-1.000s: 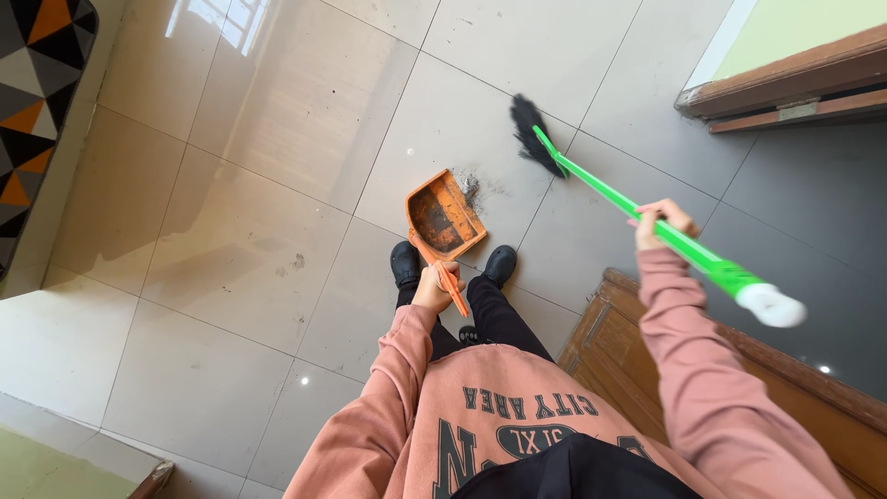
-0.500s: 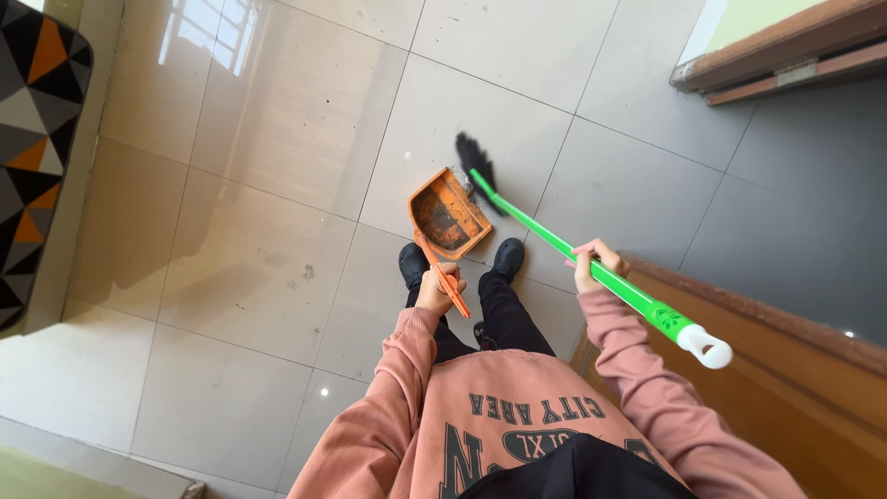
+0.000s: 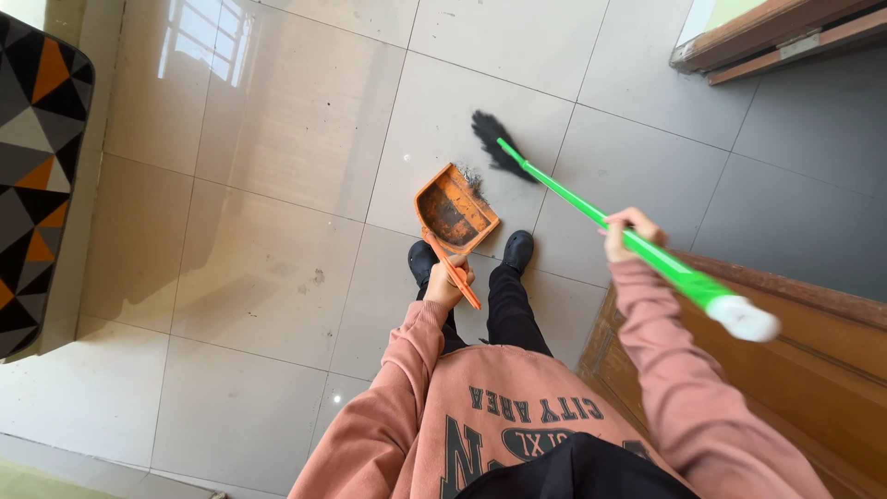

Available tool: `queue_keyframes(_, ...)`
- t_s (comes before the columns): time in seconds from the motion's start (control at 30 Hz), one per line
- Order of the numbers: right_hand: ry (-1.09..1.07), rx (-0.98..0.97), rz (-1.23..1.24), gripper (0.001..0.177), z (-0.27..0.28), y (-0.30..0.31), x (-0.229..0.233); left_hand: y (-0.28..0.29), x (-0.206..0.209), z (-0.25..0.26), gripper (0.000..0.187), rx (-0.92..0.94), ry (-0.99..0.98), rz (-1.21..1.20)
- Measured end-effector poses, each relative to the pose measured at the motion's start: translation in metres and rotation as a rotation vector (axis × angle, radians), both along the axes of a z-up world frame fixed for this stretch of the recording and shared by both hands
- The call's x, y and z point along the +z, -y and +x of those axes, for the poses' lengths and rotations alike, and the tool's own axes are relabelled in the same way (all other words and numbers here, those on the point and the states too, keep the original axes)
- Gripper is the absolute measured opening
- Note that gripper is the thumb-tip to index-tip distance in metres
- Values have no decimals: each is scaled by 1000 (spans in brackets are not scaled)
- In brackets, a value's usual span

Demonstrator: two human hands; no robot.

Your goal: Sweep the floor and collect debris with a dustpan.

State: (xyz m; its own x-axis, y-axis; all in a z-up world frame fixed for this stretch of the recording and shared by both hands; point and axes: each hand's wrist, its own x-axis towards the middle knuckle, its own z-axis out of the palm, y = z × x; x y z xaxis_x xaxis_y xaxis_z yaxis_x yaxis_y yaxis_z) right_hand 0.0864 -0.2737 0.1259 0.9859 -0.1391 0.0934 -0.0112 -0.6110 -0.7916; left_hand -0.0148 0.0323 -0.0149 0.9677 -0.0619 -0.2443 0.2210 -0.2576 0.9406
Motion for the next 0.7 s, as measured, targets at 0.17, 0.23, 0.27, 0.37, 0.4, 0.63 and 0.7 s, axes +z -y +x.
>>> queue_keyframes(0.17, 10, 37, -39, 17, -26, -26, -25, -10, -5, 2, 17, -8, -20, -18)
queue_keyframes(0.23, -9, 46, -30, 17, -47, -28, -22, -9, -1, -6, 18, -5, -53, -9)
queue_keyframes(0.27, -59, 44, -2, 16, -54, -27, -21, -9, 2, -4, 17, -16, -28, -14)
queue_keyframes(0.37, -140, 26, 114, 15, -74, -20, -15, -7, 4, -6, 14, -15, 1, -19)
queue_keyframes(0.4, -168, 14, 208, 15, -76, -18, -14, -8, 3, -4, 13, 0, 7, -13)
queue_keyframes(0.63, -152, -17, 270, 19, -41, 0, 47, -10, -3, -7, 14, 2, -22, 5)
queue_keyframes(0.7, -142, -49, 193, 20, -27, -4, 60, -8, 2, -6, 17, 6, 0, -27)
